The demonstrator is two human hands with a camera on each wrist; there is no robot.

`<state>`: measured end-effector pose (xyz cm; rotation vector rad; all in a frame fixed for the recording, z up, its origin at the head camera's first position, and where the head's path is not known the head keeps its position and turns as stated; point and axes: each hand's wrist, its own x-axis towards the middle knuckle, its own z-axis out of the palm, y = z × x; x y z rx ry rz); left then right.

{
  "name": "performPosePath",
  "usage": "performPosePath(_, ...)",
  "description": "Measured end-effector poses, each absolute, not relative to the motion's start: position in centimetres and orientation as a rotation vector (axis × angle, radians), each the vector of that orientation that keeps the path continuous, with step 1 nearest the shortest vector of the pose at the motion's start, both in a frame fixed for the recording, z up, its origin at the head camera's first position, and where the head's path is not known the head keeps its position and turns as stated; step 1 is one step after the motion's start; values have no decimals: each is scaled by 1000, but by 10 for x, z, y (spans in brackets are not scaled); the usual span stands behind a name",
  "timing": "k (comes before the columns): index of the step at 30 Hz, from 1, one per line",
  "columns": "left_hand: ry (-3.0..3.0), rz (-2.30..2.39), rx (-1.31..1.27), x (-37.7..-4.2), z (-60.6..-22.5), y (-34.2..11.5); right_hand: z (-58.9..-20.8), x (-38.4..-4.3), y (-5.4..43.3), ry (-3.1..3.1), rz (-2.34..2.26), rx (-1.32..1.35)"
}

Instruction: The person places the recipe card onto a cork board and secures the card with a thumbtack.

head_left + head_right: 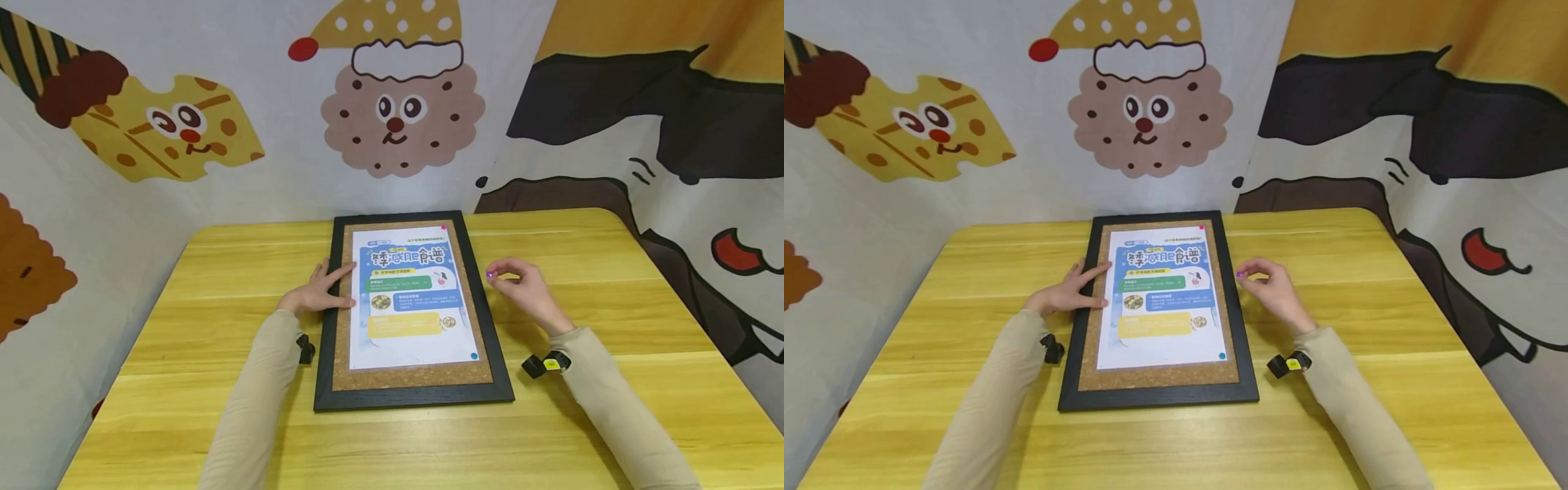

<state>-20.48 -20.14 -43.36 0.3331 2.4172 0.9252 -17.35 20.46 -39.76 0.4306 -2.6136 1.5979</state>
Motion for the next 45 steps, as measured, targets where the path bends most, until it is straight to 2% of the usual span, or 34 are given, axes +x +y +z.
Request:
performPosePath(16, 2412, 923, 349, -206, -433, -203, -376, -162, 168, -2666, 1651, 539)
performPosePath(24, 2417, 924, 354, -207, -432, -204, -404, -181, 155, -2661, 1762, 657)
performPosePath(45, 2427, 899, 349, -207, -434, -202, -425, -172, 100, -2612, 1988, 955)
